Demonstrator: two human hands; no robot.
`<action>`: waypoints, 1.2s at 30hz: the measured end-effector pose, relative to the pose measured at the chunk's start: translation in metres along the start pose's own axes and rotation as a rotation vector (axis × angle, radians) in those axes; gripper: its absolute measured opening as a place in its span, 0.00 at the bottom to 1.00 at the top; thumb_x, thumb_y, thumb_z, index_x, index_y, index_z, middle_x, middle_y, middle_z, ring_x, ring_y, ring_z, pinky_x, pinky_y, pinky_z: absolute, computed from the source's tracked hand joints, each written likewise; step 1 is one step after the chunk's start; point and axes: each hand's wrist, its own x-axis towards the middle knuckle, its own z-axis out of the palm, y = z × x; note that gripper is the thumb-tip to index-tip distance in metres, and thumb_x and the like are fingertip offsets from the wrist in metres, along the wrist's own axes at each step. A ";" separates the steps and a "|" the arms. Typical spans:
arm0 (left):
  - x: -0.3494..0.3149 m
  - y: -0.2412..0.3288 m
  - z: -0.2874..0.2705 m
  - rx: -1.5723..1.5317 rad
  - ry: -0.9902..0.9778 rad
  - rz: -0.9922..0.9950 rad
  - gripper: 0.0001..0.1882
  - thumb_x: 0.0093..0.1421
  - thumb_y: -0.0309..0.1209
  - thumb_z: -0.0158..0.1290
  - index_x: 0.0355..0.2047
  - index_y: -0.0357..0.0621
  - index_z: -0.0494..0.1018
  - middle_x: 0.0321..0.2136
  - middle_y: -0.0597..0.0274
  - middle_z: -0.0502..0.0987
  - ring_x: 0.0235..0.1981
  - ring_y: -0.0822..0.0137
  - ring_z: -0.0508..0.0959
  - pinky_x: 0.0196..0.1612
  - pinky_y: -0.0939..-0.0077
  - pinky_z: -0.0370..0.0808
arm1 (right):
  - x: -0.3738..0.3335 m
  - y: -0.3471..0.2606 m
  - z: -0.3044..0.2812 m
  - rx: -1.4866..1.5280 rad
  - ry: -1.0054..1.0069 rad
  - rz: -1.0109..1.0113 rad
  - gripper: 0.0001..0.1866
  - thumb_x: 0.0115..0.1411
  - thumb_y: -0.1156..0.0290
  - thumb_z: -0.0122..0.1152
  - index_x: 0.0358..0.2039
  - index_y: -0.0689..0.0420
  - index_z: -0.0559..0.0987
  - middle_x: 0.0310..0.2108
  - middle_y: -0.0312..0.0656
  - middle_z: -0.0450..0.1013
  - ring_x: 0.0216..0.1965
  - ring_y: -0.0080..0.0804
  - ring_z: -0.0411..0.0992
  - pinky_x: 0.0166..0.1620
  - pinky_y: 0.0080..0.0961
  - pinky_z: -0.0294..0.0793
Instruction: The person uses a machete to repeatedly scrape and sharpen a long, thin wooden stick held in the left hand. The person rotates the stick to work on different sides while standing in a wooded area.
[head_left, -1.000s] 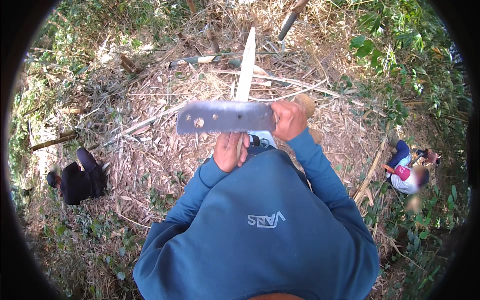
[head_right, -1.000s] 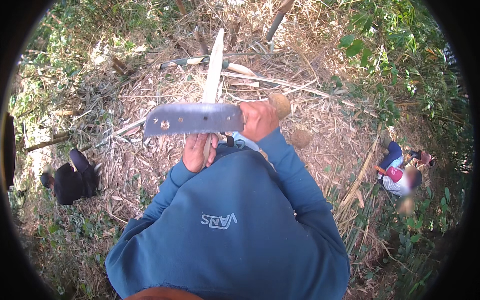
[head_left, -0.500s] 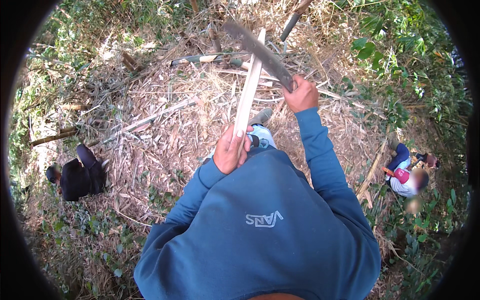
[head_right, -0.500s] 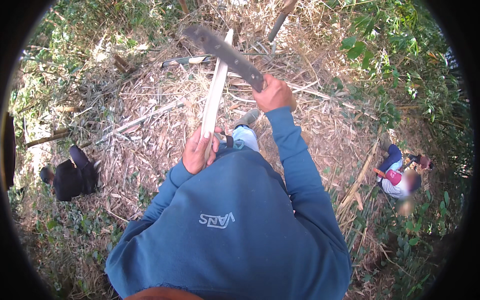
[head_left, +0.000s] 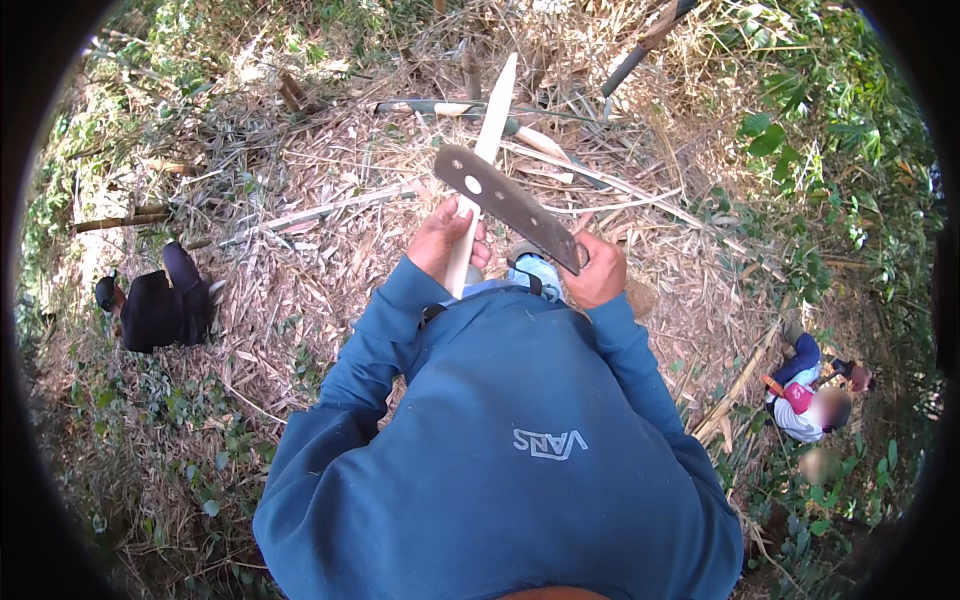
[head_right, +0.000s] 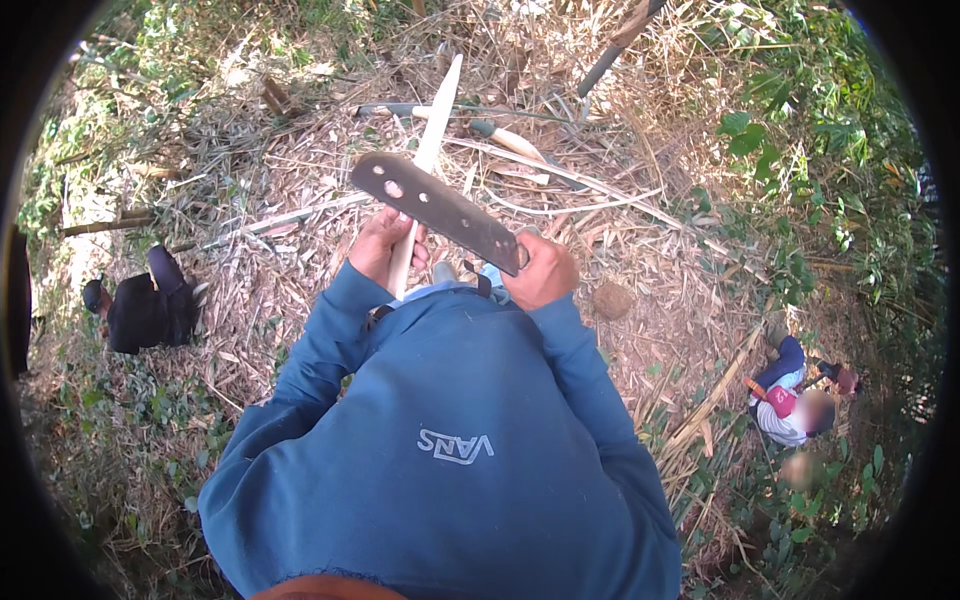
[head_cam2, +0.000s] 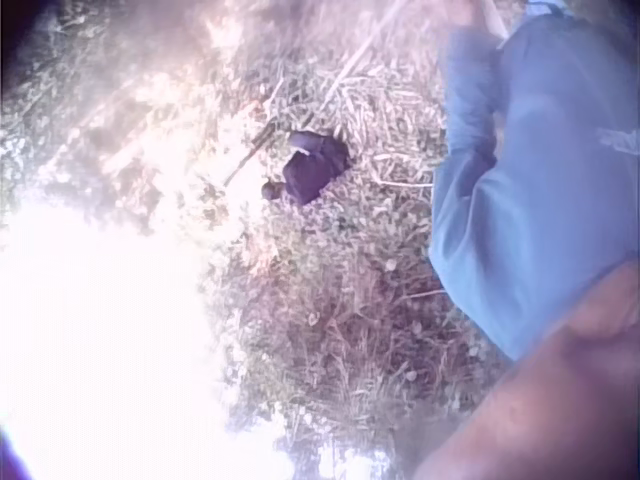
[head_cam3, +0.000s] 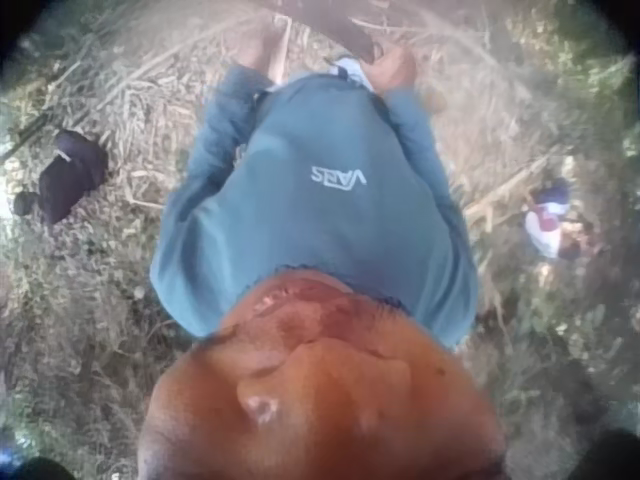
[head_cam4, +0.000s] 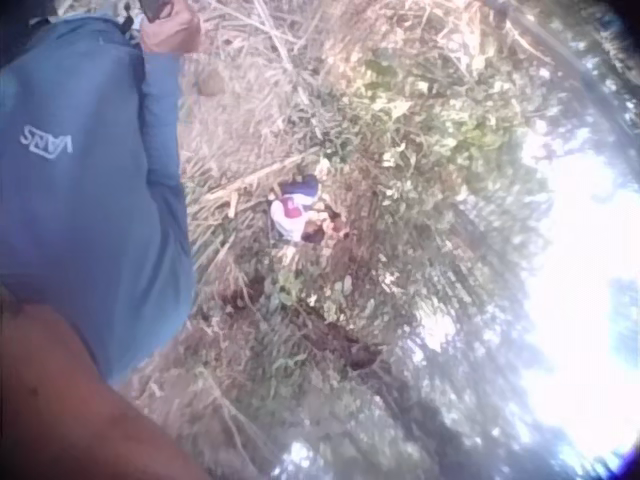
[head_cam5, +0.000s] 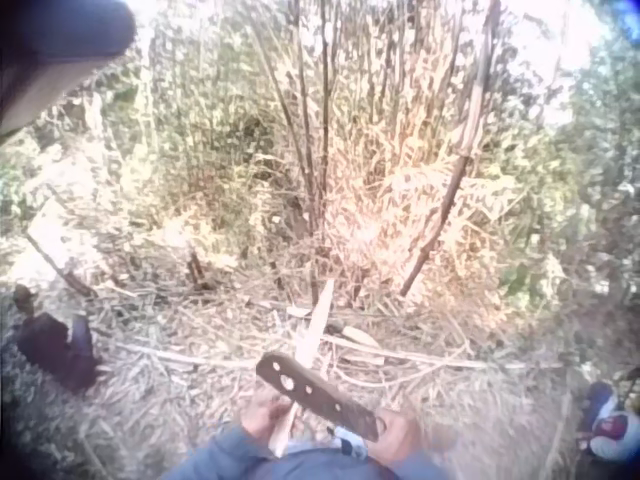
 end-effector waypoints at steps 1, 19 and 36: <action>0.000 -0.015 -0.001 -0.086 -0.023 -0.018 0.09 0.67 0.29 0.39 0.43 0.39 0.64 0.27 0.60 0.71 0.22 0.66 0.76 0.23 0.74 0.76 | 0.001 -0.001 0.002 0.004 0.003 -0.034 0.12 0.48 0.61 0.66 0.23 0.57 0.78 0.16 0.49 0.71 0.19 0.47 0.73 0.25 0.37 0.69; 0.033 -0.012 -0.315 -0.408 0.657 0.273 0.10 0.67 0.28 0.37 0.44 0.35 0.62 0.31 0.55 0.71 0.26 0.64 0.72 0.28 0.70 0.76 | -0.023 0.015 0.021 0.088 -0.141 0.212 0.12 0.49 0.64 0.67 0.27 0.60 0.80 0.17 0.50 0.72 0.19 0.41 0.74 0.26 0.32 0.69; 0.039 -0.109 -0.154 0.710 0.512 -0.121 0.13 0.65 0.36 0.42 0.37 0.36 0.69 0.19 0.60 0.73 0.13 0.70 0.73 0.15 0.74 0.73 | -0.021 0.018 0.030 0.090 -0.168 0.271 0.13 0.51 0.62 0.67 0.28 0.60 0.81 0.19 0.49 0.74 0.22 0.42 0.75 0.28 0.34 0.71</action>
